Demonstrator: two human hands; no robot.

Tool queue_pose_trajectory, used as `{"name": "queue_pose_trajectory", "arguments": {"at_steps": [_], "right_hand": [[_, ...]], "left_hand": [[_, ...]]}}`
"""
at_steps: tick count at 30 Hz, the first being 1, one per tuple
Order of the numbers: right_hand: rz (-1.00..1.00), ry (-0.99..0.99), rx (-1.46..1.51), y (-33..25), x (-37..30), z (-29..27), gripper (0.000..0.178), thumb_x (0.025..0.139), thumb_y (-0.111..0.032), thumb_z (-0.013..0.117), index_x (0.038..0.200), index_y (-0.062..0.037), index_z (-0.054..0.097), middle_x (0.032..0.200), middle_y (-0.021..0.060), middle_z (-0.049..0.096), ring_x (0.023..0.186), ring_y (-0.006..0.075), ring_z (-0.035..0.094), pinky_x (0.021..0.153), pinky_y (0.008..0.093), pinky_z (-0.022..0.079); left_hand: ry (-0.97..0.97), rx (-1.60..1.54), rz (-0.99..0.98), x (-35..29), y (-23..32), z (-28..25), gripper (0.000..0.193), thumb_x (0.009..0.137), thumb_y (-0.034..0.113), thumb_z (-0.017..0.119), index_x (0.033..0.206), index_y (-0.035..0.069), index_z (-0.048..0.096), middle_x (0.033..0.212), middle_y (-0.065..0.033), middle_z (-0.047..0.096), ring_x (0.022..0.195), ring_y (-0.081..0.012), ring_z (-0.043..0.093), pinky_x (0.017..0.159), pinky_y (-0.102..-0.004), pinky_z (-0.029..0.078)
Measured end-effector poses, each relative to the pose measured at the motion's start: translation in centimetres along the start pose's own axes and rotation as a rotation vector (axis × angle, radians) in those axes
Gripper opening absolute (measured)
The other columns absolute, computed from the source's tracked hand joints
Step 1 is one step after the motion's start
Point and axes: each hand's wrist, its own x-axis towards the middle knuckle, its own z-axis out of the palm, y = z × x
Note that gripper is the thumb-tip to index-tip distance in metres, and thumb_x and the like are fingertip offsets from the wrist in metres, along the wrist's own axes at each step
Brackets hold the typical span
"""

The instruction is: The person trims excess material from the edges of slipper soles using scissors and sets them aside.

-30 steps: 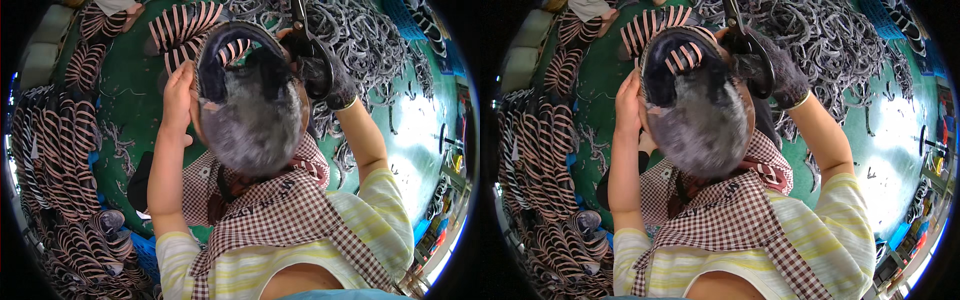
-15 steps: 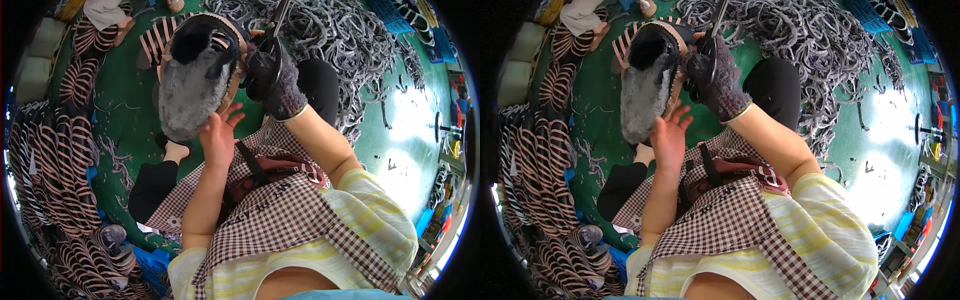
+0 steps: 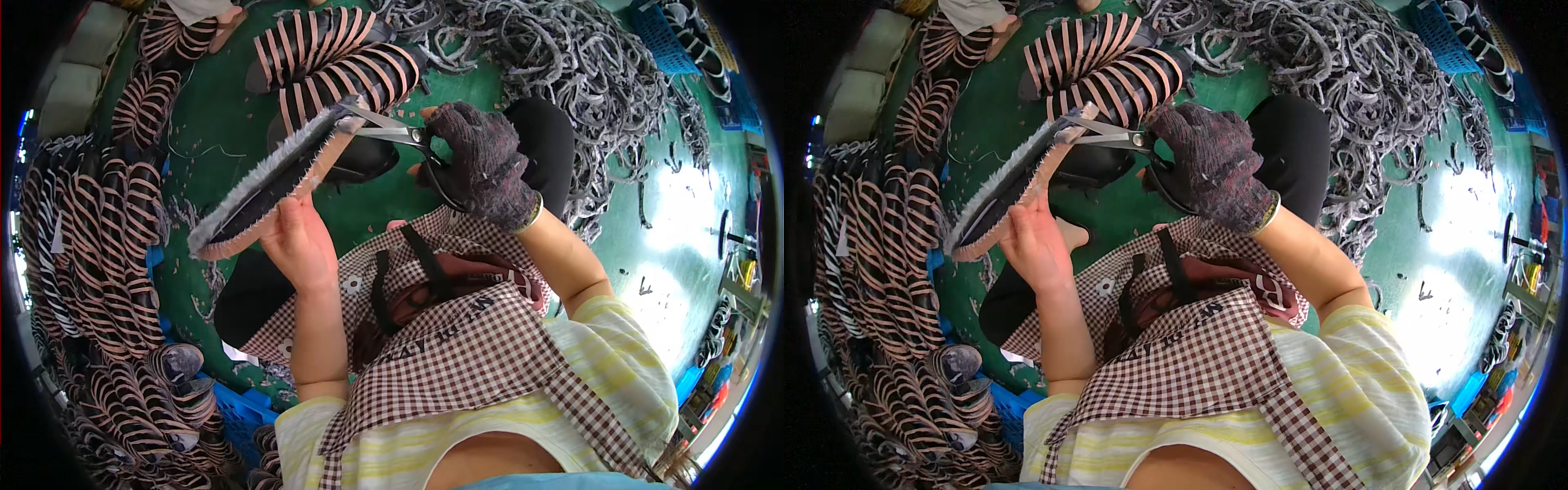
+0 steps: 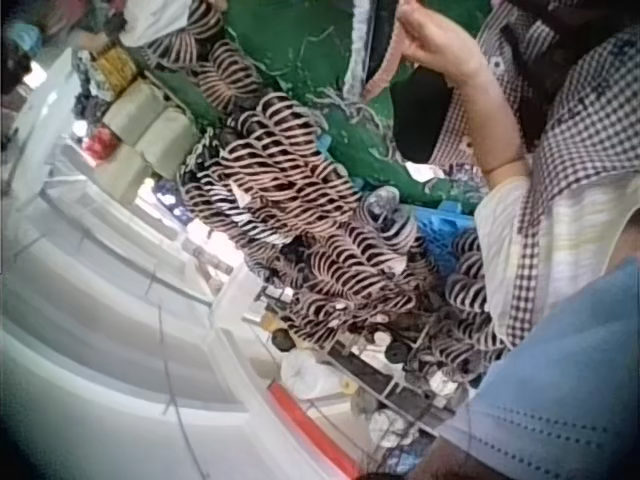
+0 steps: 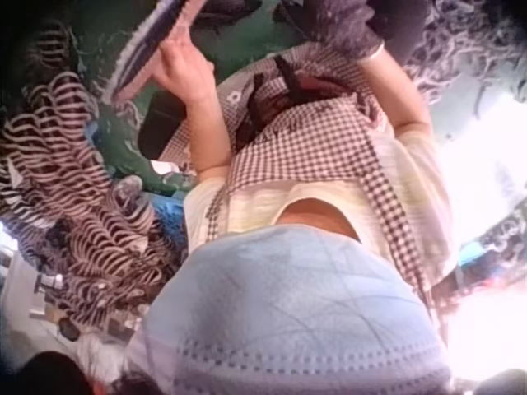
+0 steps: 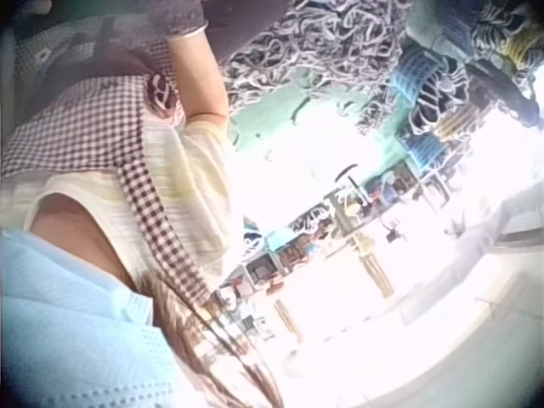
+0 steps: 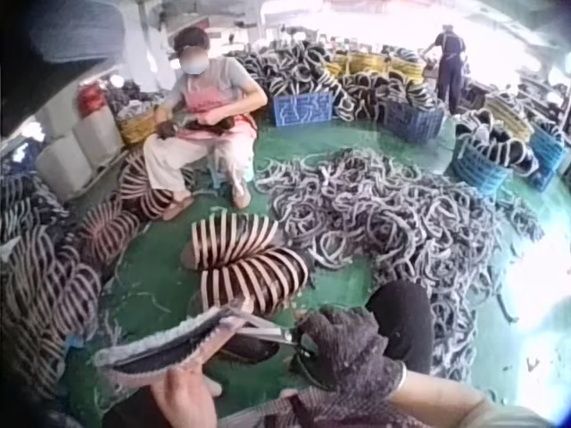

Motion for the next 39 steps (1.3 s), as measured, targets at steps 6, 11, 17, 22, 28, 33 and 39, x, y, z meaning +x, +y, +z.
{"name": "queue_pose_trajectory", "arguments": {"at_steps": [6, 11, 17, 22, 28, 33, 39], "right_hand": [[0.085, -0.259, -0.038, -0.2, 0.0, -1.0, 0.051, 0.055, -0.026, 0.077, 0.098, -0.0063, 0.056, 0.077, 0.0069, 0.060, 0.064, 0.0285, 0.059, 0.057, 0.0371, 0.045], [0.042, -0.285, 0.191, 0.7, 0.5, -1.7, 0.048, 0.059, -0.028, 0.074, 0.097, -0.0066, 0.055, 0.080, 0.0084, 0.058, 0.069, 0.0300, 0.057, 0.058, 0.0367, 0.044], [-0.320, -0.286, 0.123, 0.1, 2.6, -2.1, 0.057, 0.059, -0.033, 0.073, 0.107, -0.0093, 0.055, 0.085, 0.0088, 0.056, 0.076, 0.0306, 0.055, 0.066, 0.0382, 0.042], [-0.263, -0.404, 0.156, -1.1, 1.9, -1.9, 0.050, 0.057, -0.033, 0.073, 0.099, -0.0101, 0.058, 0.087, 0.0083, 0.058, 0.076, 0.0280, 0.058, 0.063, 0.0369, 0.044], [-0.269, -0.330, 0.080, -1.9, 2.0, -1.8, 0.051, 0.057, -0.032, 0.074, 0.099, -0.0078, 0.058, 0.083, 0.0084, 0.060, 0.071, 0.0288, 0.058, 0.060, 0.0368, 0.043], [-0.195, -0.343, 0.133, -2.4, 1.6, -1.7, 0.051, 0.057, -0.030, 0.075, 0.098, -0.0060, 0.058, 0.078, 0.0100, 0.060, 0.067, 0.0308, 0.058, 0.057, 0.0374, 0.044], [-0.169, -0.296, 0.164, -3.7, 2.1, -1.7, 0.049, 0.056, -0.026, 0.075, 0.097, -0.0056, 0.057, 0.076, 0.0118, 0.060, 0.069, 0.0330, 0.058, 0.059, 0.0383, 0.046]], "left_hand": [[-0.073, 0.114, 0.038, -0.5, 1.7, -0.1, 0.023, 0.086, 0.011, 0.053, 0.104, -0.004, 0.051, 0.109, -0.0107, 0.053, 0.100, -0.0188, 0.051, 0.094, -0.0371, 0.036], [0.007, 0.151, 0.005, 0.6, 2.1, -3.2, 0.017, 0.090, 0.011, 0.045, 0.099, -0.001, 0.052, 0.102, -0.0090, 0.056, 0.097, -0.0203, 0.052, 0.090, -0.0366, 0.038], [-0.156, 0.004, -0.289, 0.4, 4.5, -3.3, 0.016, 0.090, 0.014, 0.045, 0.095, 0.000, 0.051, 0.090, -0.0038, 0.054, 0.079, -0.0113, 0.051, 0.067, -0.0249, 0.043], [-0.139, 0.009, -0.343, 0.1, 4.4, -2.3, 0.015, 0.090, 0.013, 0.045, 0.097, 0.001, 0.052, 0.090, -0.0028, 0.055, 0.077, -0.0116, 0.052, 0.061, -0.0222, 0.043], [-0.214, 0.106, -0.417, -0.2, 4.1, -2.3, 0.016, 0.089, 0.011, 0.046, 0.097, -0.001, 0.054, 0.092, -0.0038, 0.056, 0.083, -0.0115, 0.052, 0.070, -0.0255, 0.039], [-0.260, 0.135, -0.402, 0.0, 3.4, -1.9, 0.016, 0.088, 0.010, 0.050, 0.095, -0.001, 0.059, 0.073, 0.0063, 0.050, 0.060, 0.0007, 0.037, 0.049, -0.0148, 0.026], [-0.411, 0.549, -0.412, -0.3, 3.7, 0.4, 0.018, 0.087, 0.015, 0.053, 0.076, 0.002, 0.059, 0.058, 0.0085, 0.041, 0.048, 0.0001, 0.032, 0.043, -0.0154, 0.025]]}}
